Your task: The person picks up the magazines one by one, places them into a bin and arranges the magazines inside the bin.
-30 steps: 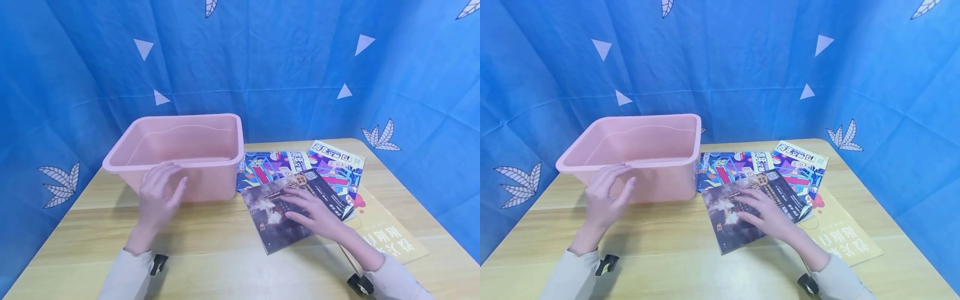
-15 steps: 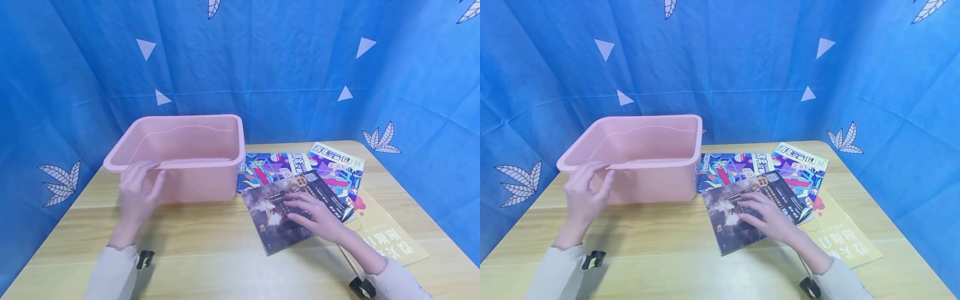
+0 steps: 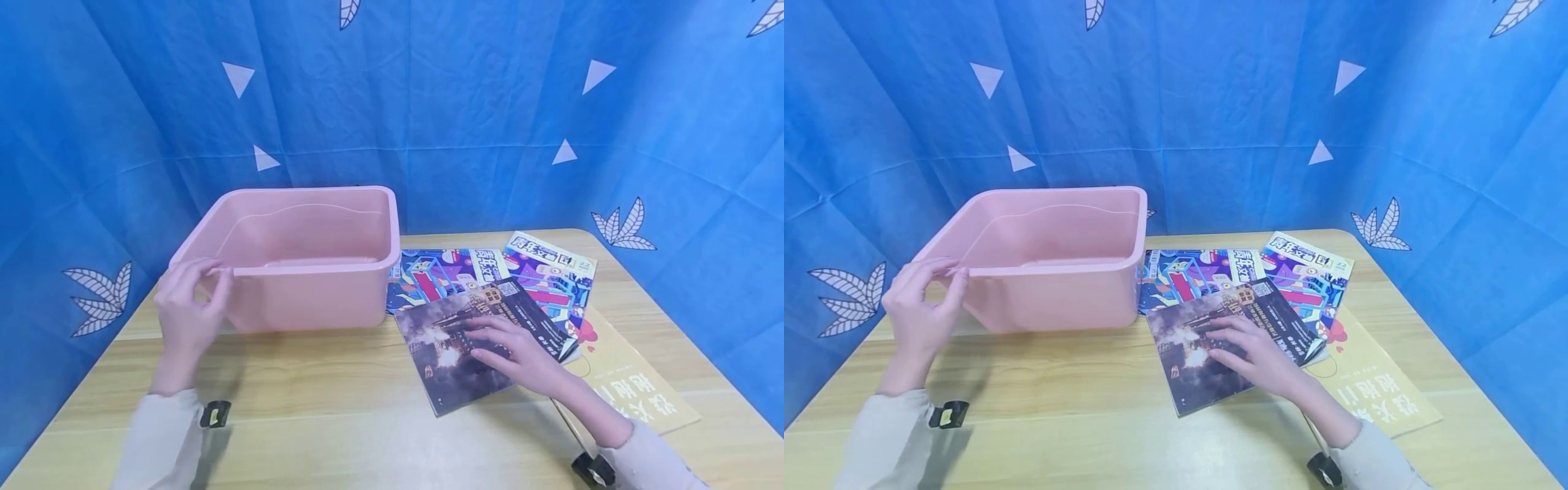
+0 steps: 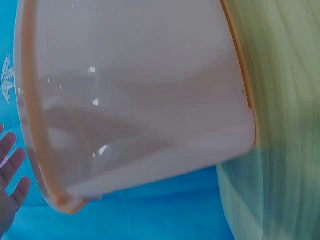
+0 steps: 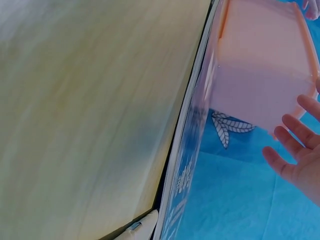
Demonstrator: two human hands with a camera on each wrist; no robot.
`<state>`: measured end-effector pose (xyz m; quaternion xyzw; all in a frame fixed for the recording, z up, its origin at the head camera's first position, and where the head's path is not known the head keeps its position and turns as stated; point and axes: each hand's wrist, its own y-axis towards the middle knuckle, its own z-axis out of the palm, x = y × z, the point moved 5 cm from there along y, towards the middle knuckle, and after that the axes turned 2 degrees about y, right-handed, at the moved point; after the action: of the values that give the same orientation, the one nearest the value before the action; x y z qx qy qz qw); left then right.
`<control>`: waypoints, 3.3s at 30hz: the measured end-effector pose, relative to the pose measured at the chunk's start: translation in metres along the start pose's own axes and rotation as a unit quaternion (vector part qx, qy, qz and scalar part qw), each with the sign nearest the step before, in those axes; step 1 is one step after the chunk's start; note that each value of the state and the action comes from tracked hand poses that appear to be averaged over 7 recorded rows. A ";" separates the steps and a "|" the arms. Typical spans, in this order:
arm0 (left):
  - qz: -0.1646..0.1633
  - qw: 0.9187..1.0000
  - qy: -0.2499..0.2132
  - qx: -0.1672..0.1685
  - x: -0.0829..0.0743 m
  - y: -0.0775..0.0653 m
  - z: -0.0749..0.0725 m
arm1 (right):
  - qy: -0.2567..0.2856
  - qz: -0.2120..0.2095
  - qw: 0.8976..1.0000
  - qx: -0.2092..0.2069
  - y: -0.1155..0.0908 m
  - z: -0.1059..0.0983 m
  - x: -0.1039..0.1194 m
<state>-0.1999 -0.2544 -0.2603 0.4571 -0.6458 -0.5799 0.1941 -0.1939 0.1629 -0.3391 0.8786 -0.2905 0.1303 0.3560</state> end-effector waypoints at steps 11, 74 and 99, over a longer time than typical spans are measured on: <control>-0.036 0.999 0.024 -0.008 0.030 -0.001 -0.013 | 0.000 0.015 1.000 0.005 -0.003 -0.001 -0.002; -0.128 0.991 0.023 -0.021 0.054 -0.011 -0.018 | -0.111 0.197 0.968 0.111 -0.031 -0.037 -0.115; -0.142 0.989 0.015 -0.037 0.053 -0.010 -0.017 | -0.150 0.268 0.941 0.141 -0.011 -0.030 -0.127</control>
<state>-0.2101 -0.3064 -0.2806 0.5454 -0.5494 -0.6180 0.1368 -0.2891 0.2427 -0.3791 0.8187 -0.5440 0.1269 0.1330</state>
